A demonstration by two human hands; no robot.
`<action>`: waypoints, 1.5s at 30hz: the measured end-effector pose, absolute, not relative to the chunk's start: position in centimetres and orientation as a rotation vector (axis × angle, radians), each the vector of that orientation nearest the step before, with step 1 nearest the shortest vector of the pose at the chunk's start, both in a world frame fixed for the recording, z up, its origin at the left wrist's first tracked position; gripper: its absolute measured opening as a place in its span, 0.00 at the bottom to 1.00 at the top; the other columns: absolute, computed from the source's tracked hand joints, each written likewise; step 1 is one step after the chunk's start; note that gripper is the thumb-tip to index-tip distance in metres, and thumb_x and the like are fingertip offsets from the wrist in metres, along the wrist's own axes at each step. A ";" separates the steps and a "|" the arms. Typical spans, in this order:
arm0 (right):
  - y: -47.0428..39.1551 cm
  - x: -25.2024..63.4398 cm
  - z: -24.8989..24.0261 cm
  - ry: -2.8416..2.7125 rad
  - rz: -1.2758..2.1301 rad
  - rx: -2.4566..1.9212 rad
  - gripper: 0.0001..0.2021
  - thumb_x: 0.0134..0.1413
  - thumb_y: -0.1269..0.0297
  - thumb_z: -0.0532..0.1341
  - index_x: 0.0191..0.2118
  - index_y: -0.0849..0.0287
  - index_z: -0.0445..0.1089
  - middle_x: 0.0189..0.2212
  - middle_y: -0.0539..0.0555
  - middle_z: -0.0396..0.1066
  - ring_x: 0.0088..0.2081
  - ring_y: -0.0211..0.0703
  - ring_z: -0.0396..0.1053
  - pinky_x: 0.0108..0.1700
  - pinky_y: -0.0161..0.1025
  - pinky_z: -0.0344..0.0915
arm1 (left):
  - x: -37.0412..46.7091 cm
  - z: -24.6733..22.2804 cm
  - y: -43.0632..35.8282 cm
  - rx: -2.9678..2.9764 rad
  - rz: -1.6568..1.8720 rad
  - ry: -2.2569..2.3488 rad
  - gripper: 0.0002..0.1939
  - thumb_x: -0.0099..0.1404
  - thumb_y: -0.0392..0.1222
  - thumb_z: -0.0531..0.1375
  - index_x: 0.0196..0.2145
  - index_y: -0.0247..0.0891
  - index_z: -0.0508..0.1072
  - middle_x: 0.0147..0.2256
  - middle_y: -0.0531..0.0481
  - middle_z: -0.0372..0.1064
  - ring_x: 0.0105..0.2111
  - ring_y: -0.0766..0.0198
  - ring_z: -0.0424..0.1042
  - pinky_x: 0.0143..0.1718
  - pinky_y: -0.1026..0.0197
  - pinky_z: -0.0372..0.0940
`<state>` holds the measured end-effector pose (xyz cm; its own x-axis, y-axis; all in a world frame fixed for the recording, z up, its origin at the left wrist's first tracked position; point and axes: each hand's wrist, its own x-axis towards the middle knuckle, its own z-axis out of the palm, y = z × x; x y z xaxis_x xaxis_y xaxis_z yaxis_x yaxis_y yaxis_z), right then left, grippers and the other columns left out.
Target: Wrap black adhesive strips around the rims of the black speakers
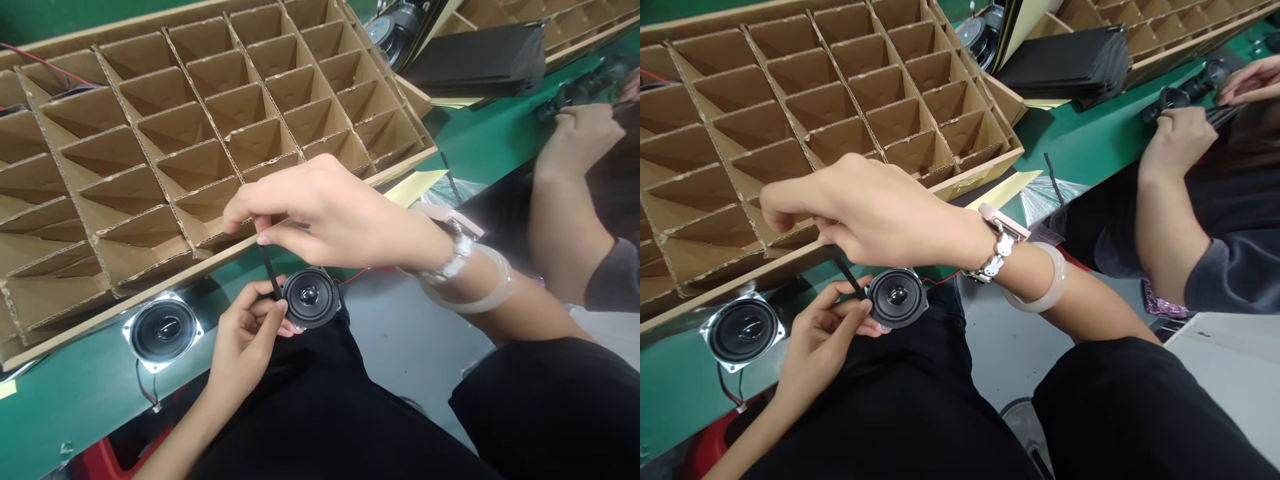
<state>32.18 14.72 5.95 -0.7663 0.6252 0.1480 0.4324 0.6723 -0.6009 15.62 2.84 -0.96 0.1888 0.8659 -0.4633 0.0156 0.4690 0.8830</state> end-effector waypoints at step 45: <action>13.0 31.6 6.5 -2.802 0.684 -0.653 0.13 0.48 0.79 0.53 0.39 0.60 0.69 0.27 0.44 0.62 0.25 0.27 0.47 0.24 0.31 0.39 | 13.4 -1.2 4.4 1.281 0.140 0.941 0.12 0.70 0.50 0.53 0.36 0.39 0.61 0.23 0.54 0.69 0.21 0.69 0.66 0.22 0.66 0.58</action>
<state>31.56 13.03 6.49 -0.8863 0.4574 0.0722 0.3727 0.7972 -0.4749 13.35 4.43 -1.21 0.6354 0.5732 -0.5174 0.3974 0.3318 0.8556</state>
